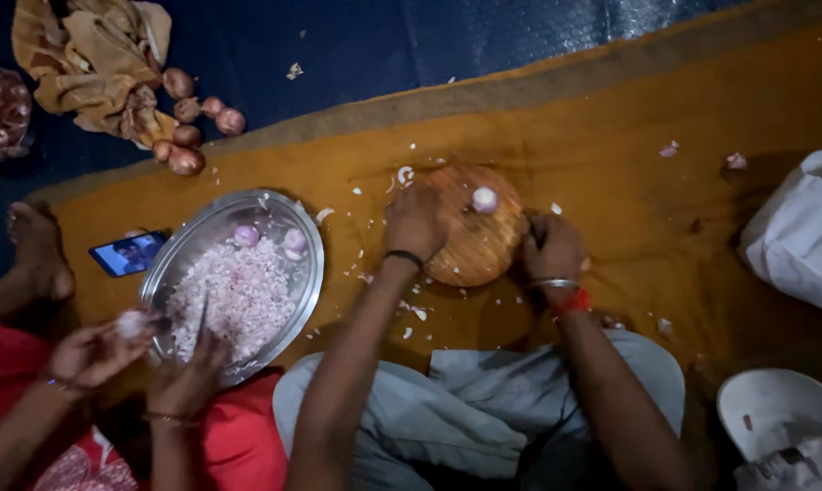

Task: The person chops onions on a wooden board using a knife while a second person peels onions by hand into a bowl.

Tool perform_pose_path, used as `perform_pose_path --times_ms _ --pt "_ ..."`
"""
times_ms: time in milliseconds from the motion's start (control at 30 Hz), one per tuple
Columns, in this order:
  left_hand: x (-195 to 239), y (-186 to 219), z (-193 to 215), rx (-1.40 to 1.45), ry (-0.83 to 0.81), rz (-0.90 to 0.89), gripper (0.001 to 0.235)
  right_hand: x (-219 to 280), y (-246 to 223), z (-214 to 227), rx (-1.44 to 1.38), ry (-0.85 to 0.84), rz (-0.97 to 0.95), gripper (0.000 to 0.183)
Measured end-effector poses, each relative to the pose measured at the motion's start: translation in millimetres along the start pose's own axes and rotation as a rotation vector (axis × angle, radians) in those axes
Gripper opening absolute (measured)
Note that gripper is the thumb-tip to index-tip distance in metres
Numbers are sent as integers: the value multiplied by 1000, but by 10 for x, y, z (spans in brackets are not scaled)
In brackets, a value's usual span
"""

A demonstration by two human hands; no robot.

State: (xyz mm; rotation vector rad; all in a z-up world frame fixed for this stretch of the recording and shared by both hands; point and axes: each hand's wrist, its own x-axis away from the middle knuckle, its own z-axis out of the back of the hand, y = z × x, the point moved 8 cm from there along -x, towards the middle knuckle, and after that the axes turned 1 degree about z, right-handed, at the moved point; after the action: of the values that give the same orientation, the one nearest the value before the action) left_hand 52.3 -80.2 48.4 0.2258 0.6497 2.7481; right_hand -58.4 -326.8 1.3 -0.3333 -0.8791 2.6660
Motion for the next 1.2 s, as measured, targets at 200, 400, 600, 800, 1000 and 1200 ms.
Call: perform_pose_path --times_ms 200,400,600,800,1000,1200 --pt "-223 714 -312 215 108 -440 45 96 106 43 -28 -144 -37 37" --pt "323 439 -301 280 115 -444 33 569 16 -375 -345 -341 -181 42" --pt "742 283 142 306 349 -533 36 811 -341 -543 -113 -332 -39 38" --pt "665 350 142 261 319 -562 20 808 -513 -434 -109 -367 1 34" --pt "560 297 72 338 249 -555 22 1046 -527 -337 5 -416 -92 37" --pt "496 253 10 406 204 -483 17 1129 -513 -401 -97 -415 -163 36"
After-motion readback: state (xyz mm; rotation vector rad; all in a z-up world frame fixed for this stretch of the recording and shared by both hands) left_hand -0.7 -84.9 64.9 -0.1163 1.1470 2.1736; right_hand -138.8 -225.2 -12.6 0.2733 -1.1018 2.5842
